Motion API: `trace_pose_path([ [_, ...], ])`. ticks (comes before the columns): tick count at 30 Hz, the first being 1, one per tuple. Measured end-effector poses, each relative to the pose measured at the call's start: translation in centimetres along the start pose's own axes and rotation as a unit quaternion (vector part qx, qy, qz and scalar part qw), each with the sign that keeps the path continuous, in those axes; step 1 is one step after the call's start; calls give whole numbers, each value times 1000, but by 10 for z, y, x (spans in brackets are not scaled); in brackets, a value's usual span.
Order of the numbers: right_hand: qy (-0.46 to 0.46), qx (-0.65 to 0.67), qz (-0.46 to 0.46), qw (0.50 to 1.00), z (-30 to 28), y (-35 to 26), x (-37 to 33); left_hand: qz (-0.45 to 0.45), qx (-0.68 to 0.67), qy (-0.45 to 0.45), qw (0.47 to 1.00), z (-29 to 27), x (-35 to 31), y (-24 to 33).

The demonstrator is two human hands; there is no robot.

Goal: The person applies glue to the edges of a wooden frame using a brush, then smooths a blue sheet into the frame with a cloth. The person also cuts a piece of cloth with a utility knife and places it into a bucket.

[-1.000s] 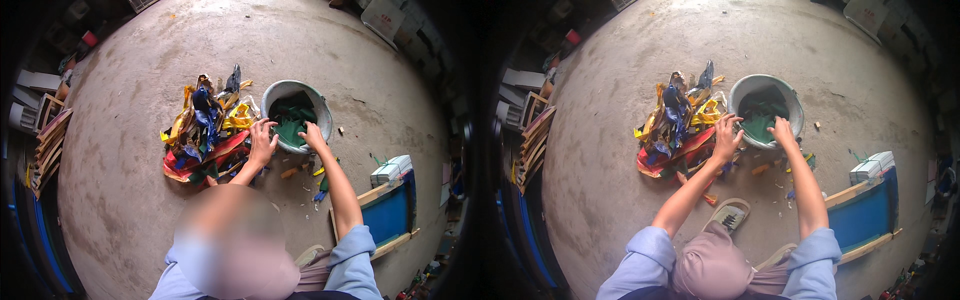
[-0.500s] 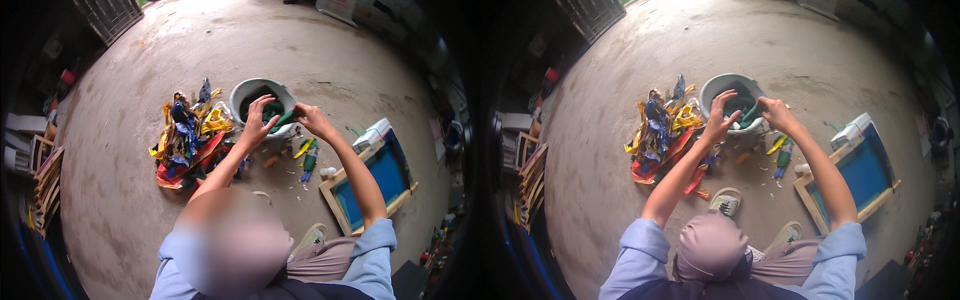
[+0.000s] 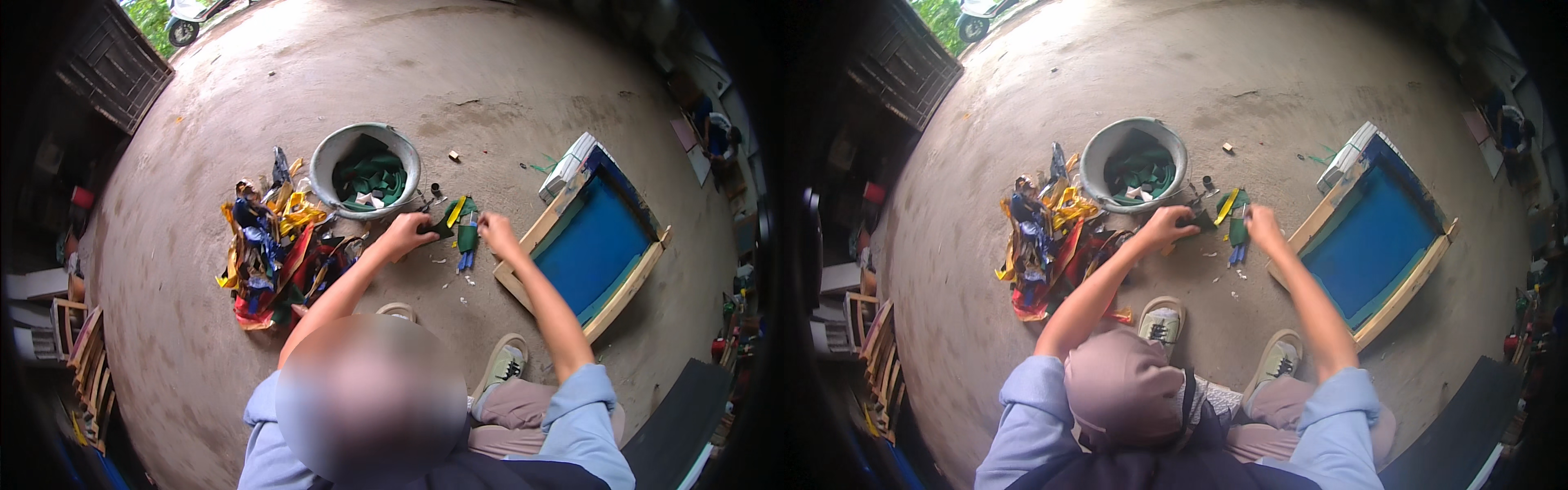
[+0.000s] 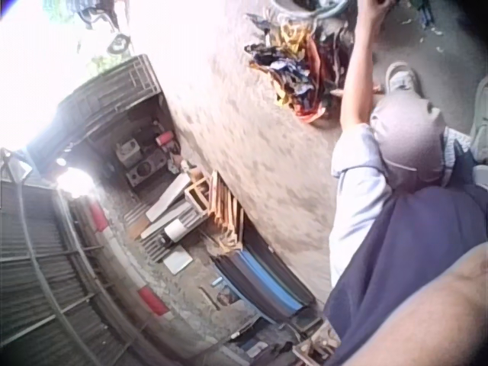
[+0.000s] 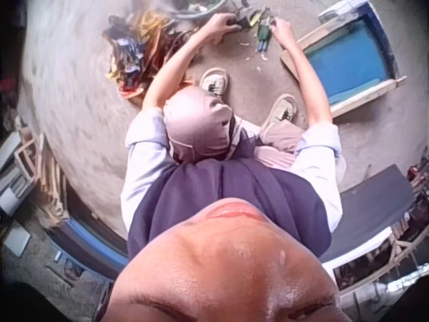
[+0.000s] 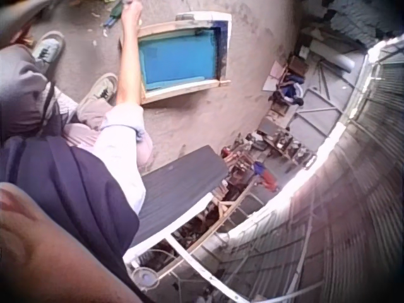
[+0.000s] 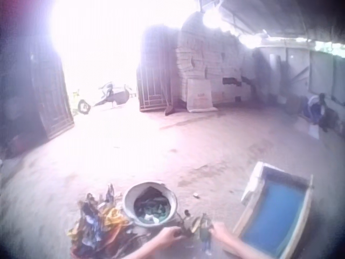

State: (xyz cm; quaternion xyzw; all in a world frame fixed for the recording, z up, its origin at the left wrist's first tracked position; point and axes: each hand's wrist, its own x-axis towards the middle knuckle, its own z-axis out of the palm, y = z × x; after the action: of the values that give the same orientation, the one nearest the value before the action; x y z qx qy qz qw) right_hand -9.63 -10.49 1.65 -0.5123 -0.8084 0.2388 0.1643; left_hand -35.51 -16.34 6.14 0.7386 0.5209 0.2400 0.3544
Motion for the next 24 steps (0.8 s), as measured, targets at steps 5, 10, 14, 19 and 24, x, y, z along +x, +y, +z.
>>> trace_pose_path([
  [5, 57, -53, 137, 988, 101, 6, -32, -33, -48, 50, 997, 40, -16, -40],
  [10, 71, -226, 82, 968, 137, -1, -46, -103, -97, 50, 989, 58, -20, -57],
  [14, 67, -213, 34, 974, 135, -1, -41, -140, -123, 50, 981, 62, -17, -68],
  [19, 152, -109, 107, 977, 123, -10, -22, -163, -133, 63, 976, 63, -18, -75],
  [24, 138, -95, 279, 946, 125, -11, -11, -143, -139, 69, 978, 60, -14, -60],
])
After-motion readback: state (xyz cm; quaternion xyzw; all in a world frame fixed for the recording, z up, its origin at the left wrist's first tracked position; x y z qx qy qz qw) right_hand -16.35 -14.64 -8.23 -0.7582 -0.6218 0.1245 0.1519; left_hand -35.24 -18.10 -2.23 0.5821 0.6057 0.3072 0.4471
